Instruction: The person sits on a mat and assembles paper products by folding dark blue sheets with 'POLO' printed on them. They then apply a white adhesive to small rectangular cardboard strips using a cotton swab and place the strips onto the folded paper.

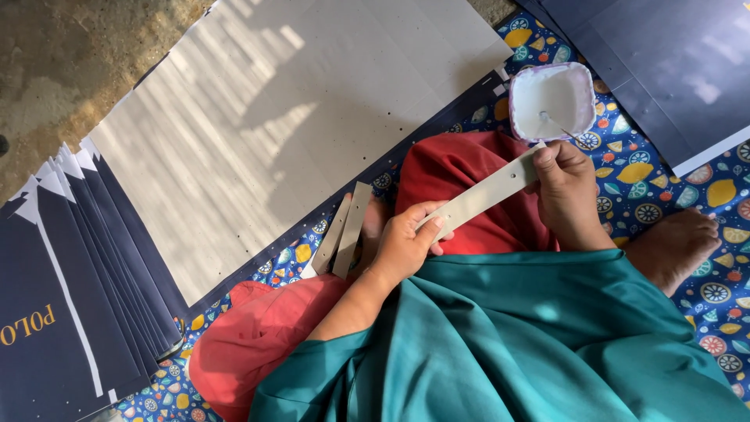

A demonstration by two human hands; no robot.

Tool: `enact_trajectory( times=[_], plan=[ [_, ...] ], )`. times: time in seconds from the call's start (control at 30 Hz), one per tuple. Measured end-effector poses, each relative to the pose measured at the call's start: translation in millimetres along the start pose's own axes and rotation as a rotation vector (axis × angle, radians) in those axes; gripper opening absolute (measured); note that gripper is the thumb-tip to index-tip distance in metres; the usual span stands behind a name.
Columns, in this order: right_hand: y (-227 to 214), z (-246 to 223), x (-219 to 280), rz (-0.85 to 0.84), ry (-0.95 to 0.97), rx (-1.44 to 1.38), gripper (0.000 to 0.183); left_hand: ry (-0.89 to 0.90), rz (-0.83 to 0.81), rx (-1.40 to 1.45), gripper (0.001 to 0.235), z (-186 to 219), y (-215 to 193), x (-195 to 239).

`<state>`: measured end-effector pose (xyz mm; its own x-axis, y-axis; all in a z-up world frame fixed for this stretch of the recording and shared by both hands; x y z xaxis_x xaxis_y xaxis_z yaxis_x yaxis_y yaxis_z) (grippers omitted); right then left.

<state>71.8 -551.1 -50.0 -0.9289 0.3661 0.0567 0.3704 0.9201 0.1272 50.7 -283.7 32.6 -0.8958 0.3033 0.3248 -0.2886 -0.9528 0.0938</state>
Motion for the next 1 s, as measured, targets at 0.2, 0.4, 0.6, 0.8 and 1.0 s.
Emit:
enact_trajectory(
  times=[0.2,0.4,0.6,0.8,1.0],
  plan=[
    [-2.9,3.3,0.1,0.031,-0.008,0.038,0.04,0.03,-0.031,-0.059,0.033,2.1,2.5,3.8],
    [-0.6,5.8,-1.1,0.036,0.003,0.058,0.038,-0.024,0.021,-0.092,0.037,0.7,0.5,6.6],
    [4.7,-5.0,3.3,0.04,0.026,0.072,0.037,-0.033,0.033,-0.104,0.036,-1.8,-1.1,6.2],
    [11.5,-13.2,7.3,0.028,0.046,0.106,0.035,-0.069,0.012,0.032,0.04,-1.0,0.7,5.8],
    [12.8,-16.1,7.0,0.024,0.048,0.142,0.04,-0.065,0.013,0.055,0.04,-5.1,-0.3,4.2]
  ],
)
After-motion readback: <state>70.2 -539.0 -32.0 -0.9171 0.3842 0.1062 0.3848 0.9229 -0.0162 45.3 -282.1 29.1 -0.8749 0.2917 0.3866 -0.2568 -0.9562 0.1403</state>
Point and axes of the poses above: each hand's wrist, its own x-axis away from the middle knuckle, its own y-axis out of the palm, z = x × y, the point moved 8 cm from there along -x, towards the middle knuckle, and after that the axes turned 15 degrees about x, right-handed, at the moved point
